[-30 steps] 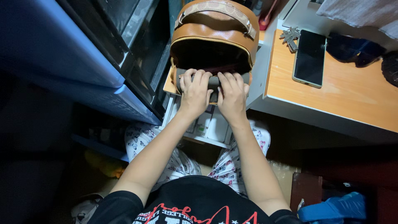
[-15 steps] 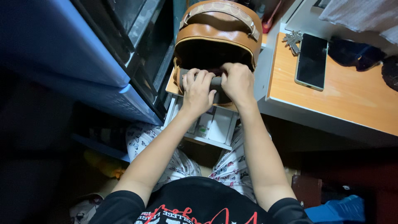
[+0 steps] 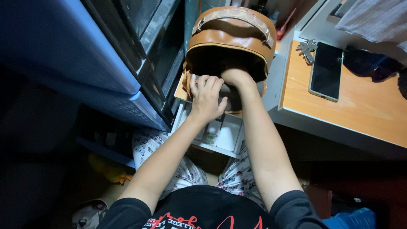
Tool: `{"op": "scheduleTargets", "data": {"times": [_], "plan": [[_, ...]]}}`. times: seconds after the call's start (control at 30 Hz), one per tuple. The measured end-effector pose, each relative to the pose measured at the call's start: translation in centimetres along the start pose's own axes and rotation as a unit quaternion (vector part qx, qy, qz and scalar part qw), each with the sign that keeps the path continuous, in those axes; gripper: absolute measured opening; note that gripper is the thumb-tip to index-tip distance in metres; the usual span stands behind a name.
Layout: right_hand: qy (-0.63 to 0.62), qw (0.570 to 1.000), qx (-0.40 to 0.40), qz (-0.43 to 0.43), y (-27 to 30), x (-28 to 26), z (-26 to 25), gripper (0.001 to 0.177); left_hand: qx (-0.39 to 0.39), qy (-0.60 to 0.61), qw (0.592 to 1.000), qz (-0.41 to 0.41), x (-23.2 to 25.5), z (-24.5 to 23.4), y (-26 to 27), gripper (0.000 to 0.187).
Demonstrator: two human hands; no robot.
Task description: The person sits on the floor and packs a small brown bag with personal items. They place a blue spray bottle, a pink tube, small boxes, a watch, a white power bank, a charger adapter, and a cable into the bag, taking items from a drawer and a shelf.
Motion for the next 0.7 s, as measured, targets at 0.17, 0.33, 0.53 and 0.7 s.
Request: {"op": "scheduleTargets", "data": {"times": [0.17,0.33,0.53,0.7], "plan": [[0.023,0.998,0.055,0.006,-1.5,0.6,0.6,0.061,0.002,0.006,1.0,0.004,-0.1,-0.1,0.1,0.052],[0.097,0.993,0.064,0.028,-1.5,-0.3,0.1,0.065,0.006,0.006,1.0,0.005,-0.2,-0.2,-0.2,0.053],[0.081,0.995,0.048,0.02,-1.9,-0.4,0.0,0.062,0.002,0.002,1.0,0.0,-0.4,0.1,-0.5,0.053],[0.087,0.995,0.054,0.014,-1.9,0.0,0.4,0.07,-0.001,-0.006,1.0,-0.002,-0.4,0.2,-0.7,0.053]]}}
Point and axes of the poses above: each hand's wrist, its own y-axis away from the middle knuckle, its own z-axis out of the palm, x = y × z, the point moved 2 cm from there along -y, towards the middle knuckle, and after that the axes turned 12 degrees about -x, right-handed, at the moved point
